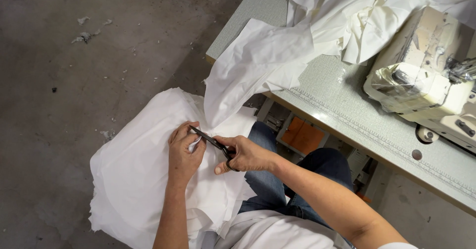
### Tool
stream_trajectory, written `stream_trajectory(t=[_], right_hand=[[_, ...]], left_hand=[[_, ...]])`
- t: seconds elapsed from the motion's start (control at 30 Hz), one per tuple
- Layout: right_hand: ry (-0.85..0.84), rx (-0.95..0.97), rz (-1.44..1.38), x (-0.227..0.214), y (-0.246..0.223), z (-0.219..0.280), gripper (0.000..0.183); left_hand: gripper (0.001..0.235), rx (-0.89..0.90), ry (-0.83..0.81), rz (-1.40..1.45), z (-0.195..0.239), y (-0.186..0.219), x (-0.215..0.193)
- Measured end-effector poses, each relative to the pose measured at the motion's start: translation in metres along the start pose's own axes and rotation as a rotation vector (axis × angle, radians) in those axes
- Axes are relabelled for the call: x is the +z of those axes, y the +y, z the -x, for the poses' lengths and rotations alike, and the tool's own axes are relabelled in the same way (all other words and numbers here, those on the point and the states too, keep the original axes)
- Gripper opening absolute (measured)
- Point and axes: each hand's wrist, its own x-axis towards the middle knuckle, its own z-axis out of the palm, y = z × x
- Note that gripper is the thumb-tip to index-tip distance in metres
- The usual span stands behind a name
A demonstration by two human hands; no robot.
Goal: Cutting and separating white fabric pieces using industrial scissors at a sewing workstation.
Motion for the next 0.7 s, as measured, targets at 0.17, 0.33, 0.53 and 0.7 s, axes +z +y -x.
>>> stream_trajectory(t=[0.17, 0.33, 0.53, 0.7], right_hand=[[0.097, -0.126, -0.014, 0.004, -0.014, 0.014, 0.089], [0.449, -0.283, 0.217, -0.016, -0.008, 0.032, 0.059], [1.077, -0.389, 0.764, -0.100, -0.017, 0.034, 0.049], [0.965, -0.373, 0.826, -0.149, 0.028, 0.002, 0.030]], left_hand=[[0.017, 0.023, -0.027, 0.069, -0.018, 0.019, -0.011], [0.067, -0.507, -0.206, 0.423, -0.063, 0.067, -0.016], [0.088, -0.804, -0.159, 0.758, -0.103, 0.041, 0.058], [0.036, -0.853, -0.026, 1.238, -0.095, 0.016, 0.084]])
